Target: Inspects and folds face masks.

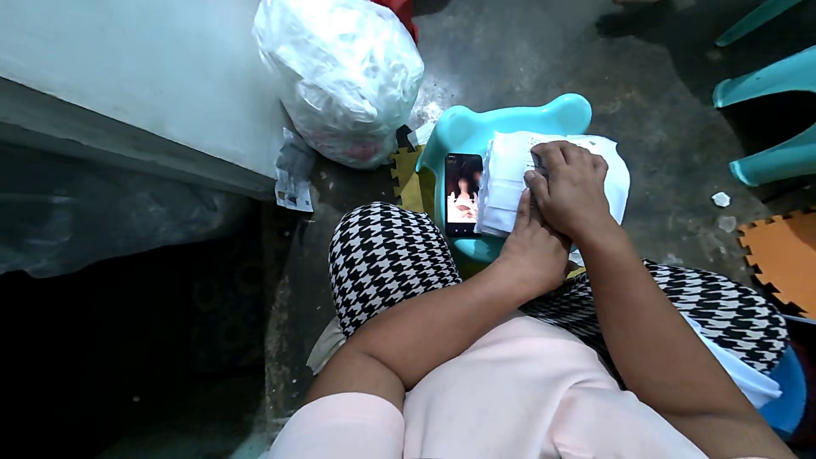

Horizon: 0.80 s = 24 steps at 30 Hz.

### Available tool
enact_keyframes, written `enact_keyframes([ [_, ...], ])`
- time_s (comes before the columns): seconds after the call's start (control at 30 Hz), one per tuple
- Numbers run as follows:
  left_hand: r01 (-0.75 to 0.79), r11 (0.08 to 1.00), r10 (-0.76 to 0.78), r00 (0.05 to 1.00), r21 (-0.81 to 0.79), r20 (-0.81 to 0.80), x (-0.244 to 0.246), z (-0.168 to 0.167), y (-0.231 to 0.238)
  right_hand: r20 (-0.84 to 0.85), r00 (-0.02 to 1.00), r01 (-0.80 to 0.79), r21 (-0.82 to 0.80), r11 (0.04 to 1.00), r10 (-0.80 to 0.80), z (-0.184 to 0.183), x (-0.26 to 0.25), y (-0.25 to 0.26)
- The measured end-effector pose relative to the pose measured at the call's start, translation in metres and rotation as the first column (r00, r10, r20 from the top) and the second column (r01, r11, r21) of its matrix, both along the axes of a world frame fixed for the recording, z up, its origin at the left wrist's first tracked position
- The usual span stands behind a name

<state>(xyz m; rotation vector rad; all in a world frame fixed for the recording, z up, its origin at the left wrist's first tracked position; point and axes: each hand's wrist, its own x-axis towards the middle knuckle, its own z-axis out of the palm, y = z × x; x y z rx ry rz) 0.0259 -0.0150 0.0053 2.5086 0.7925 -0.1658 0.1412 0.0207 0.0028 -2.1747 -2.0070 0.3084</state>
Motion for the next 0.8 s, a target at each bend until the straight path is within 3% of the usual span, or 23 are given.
enact_keyframes([
  [0.8,0.008,1.000,-0.008,1.000,-0.004,-0.008,0.0022,-0.0023,0.0028,0.017,1.000,-0.024,-0.024,0.999,0.025,0.0010,0.0008,0.0017],
])
